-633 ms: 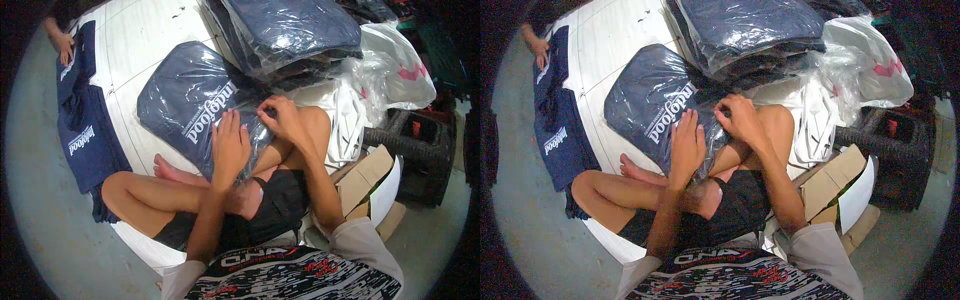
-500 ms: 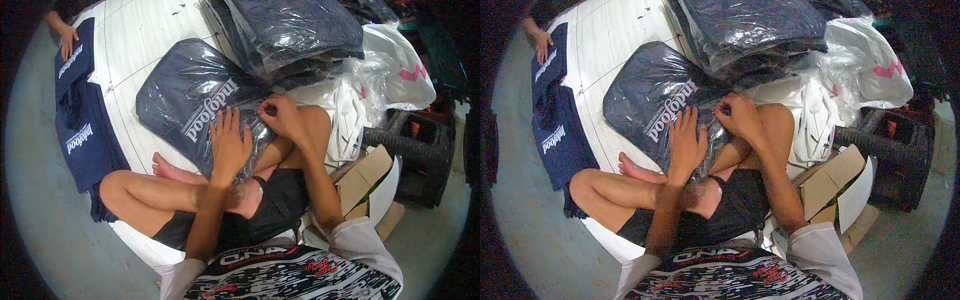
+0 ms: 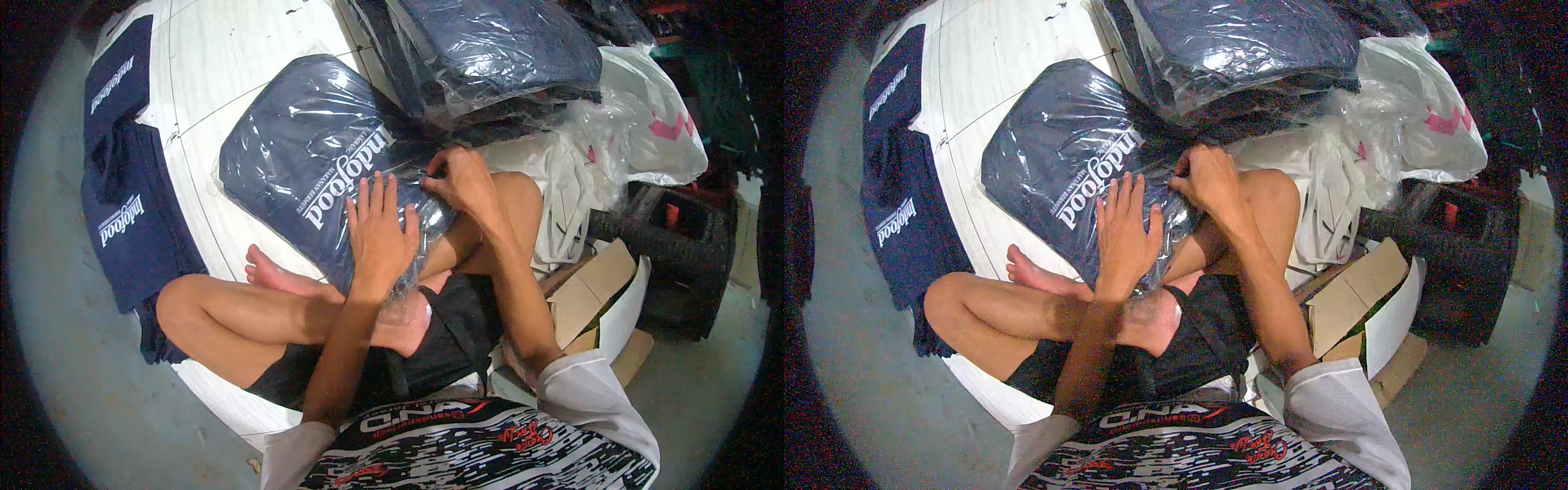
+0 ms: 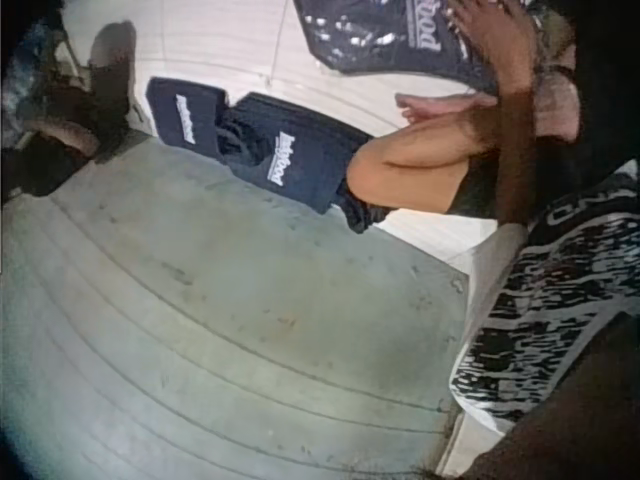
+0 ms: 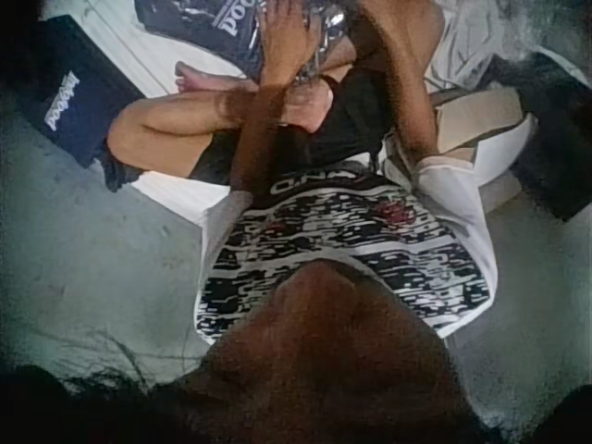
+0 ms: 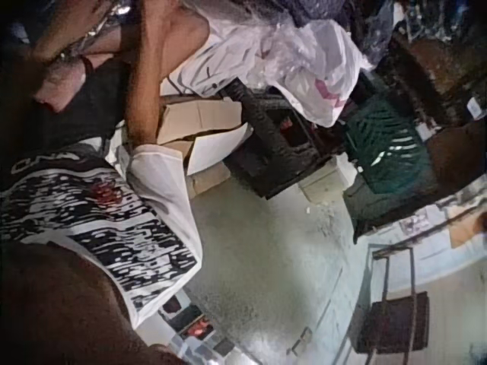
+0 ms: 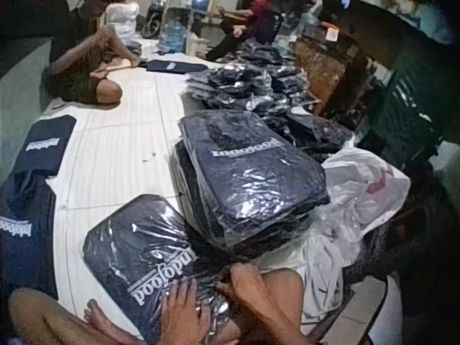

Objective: The person folds blue tote bags and slides them into transparent plastic sleeves, then stacks the packaged bags. They move a large bag of items aside and handle the tote bags one by one.

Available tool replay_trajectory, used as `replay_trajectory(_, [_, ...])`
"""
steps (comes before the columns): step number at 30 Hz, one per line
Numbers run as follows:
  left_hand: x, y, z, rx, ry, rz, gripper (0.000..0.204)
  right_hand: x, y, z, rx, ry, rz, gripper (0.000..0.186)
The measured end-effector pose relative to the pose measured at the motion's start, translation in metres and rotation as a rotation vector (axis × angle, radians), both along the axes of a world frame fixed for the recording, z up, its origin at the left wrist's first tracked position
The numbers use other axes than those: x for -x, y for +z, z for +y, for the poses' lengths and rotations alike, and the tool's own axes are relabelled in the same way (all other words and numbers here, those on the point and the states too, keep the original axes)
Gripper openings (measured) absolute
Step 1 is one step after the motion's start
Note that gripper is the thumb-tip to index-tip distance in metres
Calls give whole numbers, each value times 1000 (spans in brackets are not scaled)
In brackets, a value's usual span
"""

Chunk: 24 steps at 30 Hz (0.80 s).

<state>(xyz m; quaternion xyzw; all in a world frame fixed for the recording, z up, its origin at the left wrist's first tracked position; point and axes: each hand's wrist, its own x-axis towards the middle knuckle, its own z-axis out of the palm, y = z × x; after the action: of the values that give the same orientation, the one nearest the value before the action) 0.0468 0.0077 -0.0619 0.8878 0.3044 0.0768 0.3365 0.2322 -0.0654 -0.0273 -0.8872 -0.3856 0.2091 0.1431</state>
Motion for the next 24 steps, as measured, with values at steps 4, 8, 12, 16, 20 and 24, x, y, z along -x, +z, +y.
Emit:
replay_trajectory(4, [0,-2,-1,-4,5,-29,59,-5,-16,4,43,45,-148,25])
replay_trajectory(8, [2,7,2,75,57,-139,52,-5,-3,8,-173,-56,-62,20])
replay_trajectory(12, [3,22,13,151,64,-263,38,13,34,-6,-437,-62,-256,17])
replay_trajectory(16, [-5,33,20,158,10,-306,25,39,70,-22,-454,-136,-304,17])
replay_trajectory(20, [-13,31,23,234,-77,-259,25,60,73,-43,-491,-168,-220,15])
replay_trajectory(24, [-9,28,28,246,-46,-309,22,94,78,-59,-448,-314,-27,12])
